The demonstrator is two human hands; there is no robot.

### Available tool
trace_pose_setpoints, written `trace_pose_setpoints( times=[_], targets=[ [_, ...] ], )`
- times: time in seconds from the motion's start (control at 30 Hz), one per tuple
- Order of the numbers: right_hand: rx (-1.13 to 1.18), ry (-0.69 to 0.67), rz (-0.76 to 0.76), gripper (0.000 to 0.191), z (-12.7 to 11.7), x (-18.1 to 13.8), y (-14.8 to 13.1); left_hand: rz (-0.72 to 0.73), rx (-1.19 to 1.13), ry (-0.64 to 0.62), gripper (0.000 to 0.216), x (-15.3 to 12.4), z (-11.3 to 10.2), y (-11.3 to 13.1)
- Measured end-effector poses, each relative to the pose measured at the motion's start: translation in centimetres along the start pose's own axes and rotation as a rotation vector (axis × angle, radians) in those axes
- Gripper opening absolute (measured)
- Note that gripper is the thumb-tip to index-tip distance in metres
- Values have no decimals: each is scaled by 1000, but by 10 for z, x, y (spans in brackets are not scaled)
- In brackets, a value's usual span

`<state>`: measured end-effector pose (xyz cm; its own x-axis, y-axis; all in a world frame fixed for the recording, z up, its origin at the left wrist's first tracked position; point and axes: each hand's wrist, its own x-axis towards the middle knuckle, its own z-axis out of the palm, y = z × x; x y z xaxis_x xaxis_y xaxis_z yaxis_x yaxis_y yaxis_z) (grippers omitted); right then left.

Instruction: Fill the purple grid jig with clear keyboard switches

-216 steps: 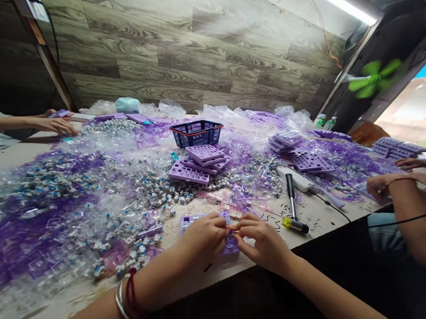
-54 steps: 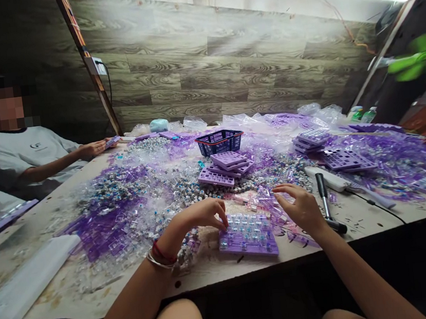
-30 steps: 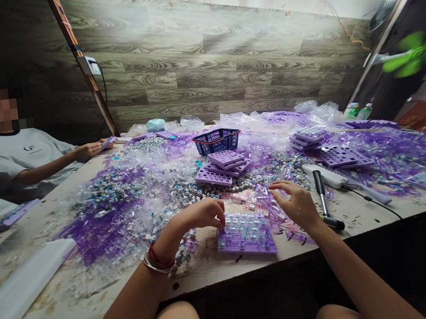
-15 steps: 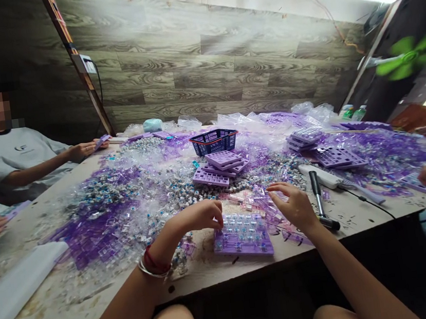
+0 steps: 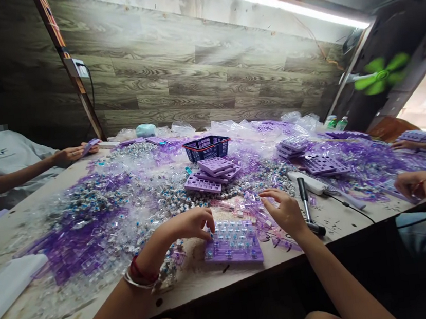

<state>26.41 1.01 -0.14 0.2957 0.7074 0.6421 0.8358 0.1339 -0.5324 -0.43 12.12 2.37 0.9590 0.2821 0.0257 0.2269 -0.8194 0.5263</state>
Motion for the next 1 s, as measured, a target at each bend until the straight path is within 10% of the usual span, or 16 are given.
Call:
trace_pose_setpoints(
  times=[1.0],
  targets=[
    [-9,8,16,23,-4,1,3,-8,183,-24,11,4,4,11]
  ],
)
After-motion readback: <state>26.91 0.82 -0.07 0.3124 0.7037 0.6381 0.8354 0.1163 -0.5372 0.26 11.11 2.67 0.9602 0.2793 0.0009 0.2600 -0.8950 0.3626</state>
